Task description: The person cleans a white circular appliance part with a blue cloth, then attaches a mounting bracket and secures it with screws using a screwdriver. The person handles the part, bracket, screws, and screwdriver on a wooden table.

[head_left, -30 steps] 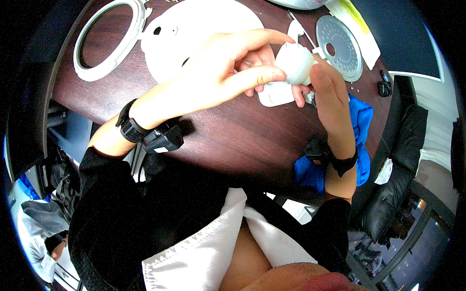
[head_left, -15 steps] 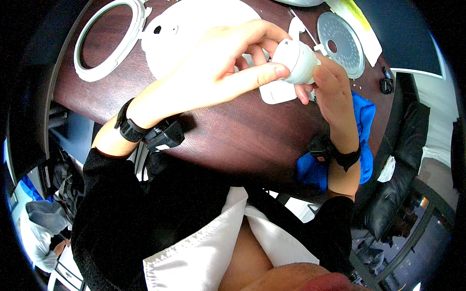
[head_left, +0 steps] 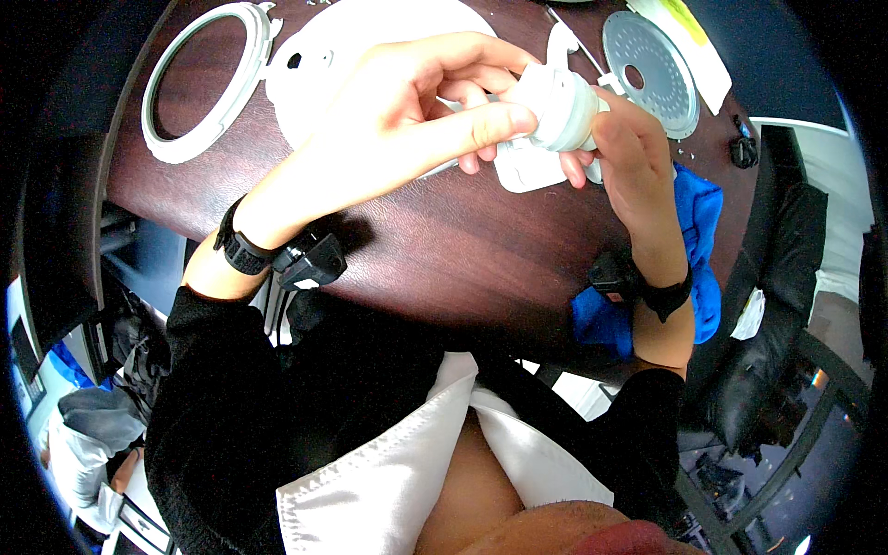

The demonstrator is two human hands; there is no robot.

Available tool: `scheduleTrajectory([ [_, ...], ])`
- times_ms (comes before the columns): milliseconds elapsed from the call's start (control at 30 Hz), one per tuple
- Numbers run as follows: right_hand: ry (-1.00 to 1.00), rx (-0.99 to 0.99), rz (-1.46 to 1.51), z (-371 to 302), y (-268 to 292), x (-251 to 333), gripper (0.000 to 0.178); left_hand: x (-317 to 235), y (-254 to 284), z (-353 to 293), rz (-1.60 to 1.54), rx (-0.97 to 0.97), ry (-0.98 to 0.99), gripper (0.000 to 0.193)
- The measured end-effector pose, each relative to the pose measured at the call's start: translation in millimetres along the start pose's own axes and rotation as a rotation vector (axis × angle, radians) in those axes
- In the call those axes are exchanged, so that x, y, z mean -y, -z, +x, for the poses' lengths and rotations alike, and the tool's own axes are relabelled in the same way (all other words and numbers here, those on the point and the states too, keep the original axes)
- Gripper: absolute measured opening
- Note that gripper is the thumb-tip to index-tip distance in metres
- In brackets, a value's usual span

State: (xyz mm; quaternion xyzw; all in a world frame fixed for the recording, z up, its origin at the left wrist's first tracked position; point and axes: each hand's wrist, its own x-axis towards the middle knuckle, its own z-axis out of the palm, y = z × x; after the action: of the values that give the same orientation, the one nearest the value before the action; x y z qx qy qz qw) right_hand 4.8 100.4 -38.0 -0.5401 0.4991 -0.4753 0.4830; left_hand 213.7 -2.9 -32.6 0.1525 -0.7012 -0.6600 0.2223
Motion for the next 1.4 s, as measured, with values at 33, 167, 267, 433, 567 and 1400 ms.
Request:
scheduleTrajectory([
  [33, -0.014, -0.003, 0.034, 0, 0, -1, 0.037, 0, 1, 1, 0.04, 0.002, -0.026, 0.043],
  [167, 0.04, -0.01, 0.02, 3, 0, -1, 0.037, 2, -1, 2, 0.243, -0.021, -0.161, 0.041],
  [267, 0.044, 0.018, -0.078, 3, 5, -5, 0.039, 0, 1, 3, 0.327, -0.022, -0.167, 0.039],
  [433, -0.074, 0.107, 0.179, 3, 12, -10, 0.045, 0, 1, 0, 0.057, 0.046, -0.068, 0.039],
  [567, -0.088, 0.148, 0.251, 2, 14, -15, 0.047, 7, 2, 3, -0.167, 0.077, -0.024, 0.037],
  [1400, -0.084, 0.116, -0.028, 13, 28, -25, 0.041, -12, 88, -88, 0.646, -0.254, 0.239, 0.038],
])
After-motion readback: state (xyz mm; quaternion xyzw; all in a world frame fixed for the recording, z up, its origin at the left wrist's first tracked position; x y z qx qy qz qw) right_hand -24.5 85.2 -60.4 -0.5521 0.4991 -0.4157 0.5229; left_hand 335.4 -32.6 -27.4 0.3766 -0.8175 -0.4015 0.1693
